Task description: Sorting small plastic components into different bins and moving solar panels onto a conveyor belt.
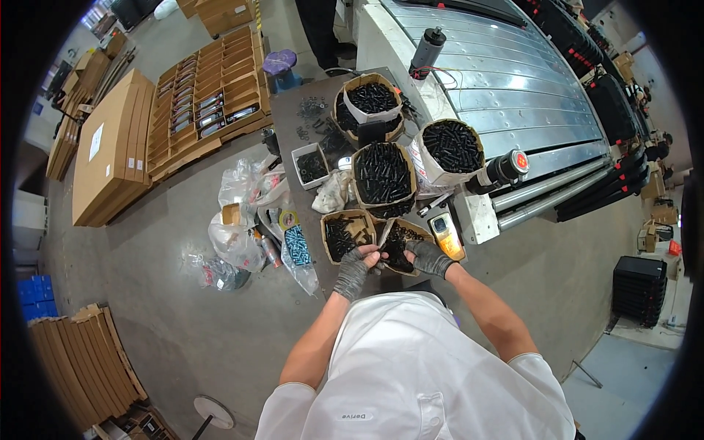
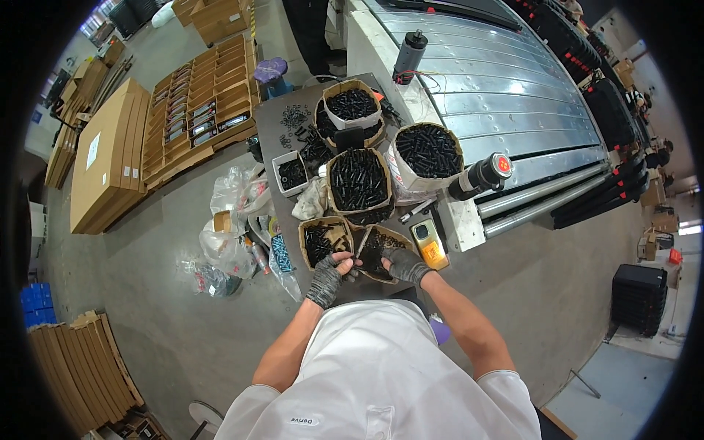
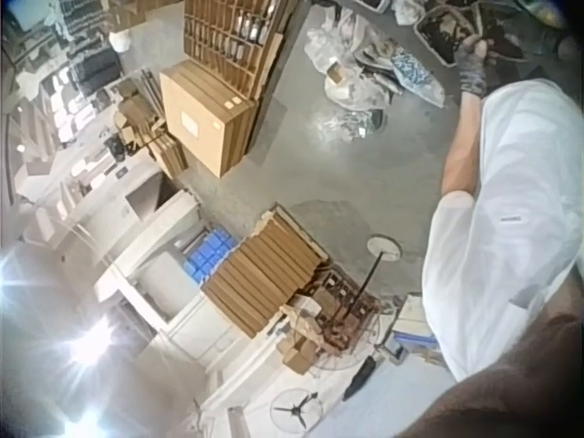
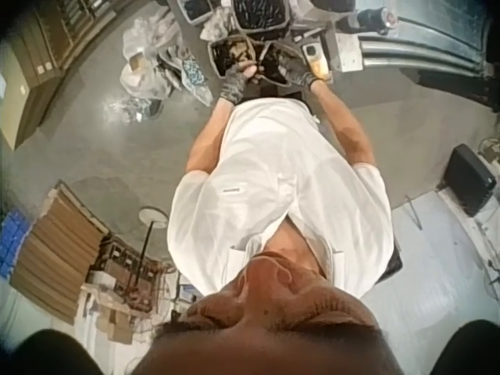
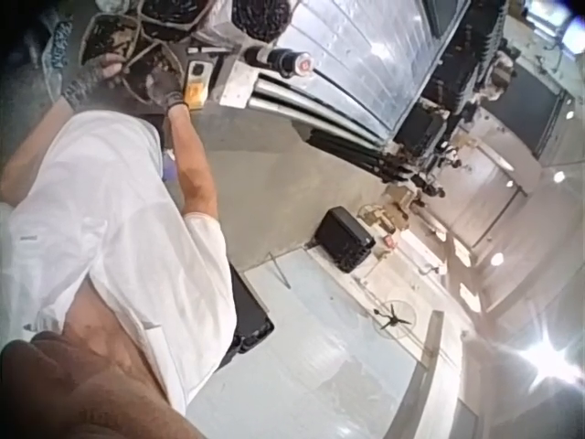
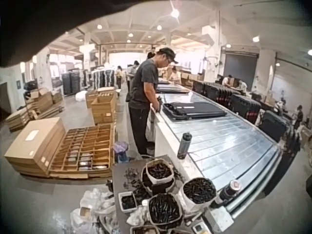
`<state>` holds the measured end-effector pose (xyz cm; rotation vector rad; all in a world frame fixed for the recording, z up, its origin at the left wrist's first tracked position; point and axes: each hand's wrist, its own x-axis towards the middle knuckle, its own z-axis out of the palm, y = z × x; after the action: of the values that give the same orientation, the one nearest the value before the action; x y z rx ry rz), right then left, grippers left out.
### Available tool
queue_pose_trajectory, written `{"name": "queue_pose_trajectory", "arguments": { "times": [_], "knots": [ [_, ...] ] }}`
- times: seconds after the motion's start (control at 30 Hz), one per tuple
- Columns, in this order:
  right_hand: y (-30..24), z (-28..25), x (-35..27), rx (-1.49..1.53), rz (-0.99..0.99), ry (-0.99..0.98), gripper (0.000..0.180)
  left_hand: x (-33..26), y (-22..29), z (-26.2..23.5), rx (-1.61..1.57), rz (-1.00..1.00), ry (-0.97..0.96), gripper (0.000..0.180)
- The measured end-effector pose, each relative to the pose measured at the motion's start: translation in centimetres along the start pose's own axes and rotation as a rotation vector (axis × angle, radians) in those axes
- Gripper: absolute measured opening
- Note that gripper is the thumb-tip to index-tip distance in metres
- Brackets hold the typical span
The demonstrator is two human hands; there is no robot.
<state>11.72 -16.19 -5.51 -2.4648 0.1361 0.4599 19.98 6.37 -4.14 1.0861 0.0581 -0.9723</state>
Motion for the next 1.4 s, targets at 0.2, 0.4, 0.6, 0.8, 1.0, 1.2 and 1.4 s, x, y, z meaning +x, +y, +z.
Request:
{"name": "queue_pose_trajectory", "arguments": {
  "times": [0.2, 0.4, 0.6, 0.8, 1.0, 1.2, 1.4],
  "knots": [
    [-0.3, -0.2, -0.4, 0.071, 0.003, -0.003, 0.031, 0.0, -0.5, 0.0, 0.008, 0.004, 0.0, 0.029],
    [-4.2, -2.4, -2.3, 0.736, 0.1, -0.071, 0.03, 0.5, -1.3, 0.0, 0.077, 0.075, 0.064, 0.027],
    [-6.5, -2.4, -2.2, 0.651, 0.124, 0.03, 0.031, 1.1, -0.8, 1.7, 0.048, 0.092, 0.077, 0.028],
    [-6.1, -1.5, -2.3, 0.561, 0.07, 0.164, 0.029, 1.0, -0.8, 2.3, -0.116, -0.012, 0.085, 0.031],
    [-7.4, -1.4, -2.7, 0.386, -0.02, 0.393, 0.026, 1.3, -1.4, 2.1, -0.202, -0.039, 0.093, 0.033],
    [-6.2, -0.3, -4.0, 0.168, 0.014, 0.452, 0.025, 1.0, -0.6, 2.3, -0.325, -0.085, 0.026, 0.034],
    [-5.1, 0.6, -3.3, -0.059, 0.095, 0.317, 0.023, 1.0, -0.4, 2.1, -0.353, -0.079, 0.009, 0.03]
  ]
}}
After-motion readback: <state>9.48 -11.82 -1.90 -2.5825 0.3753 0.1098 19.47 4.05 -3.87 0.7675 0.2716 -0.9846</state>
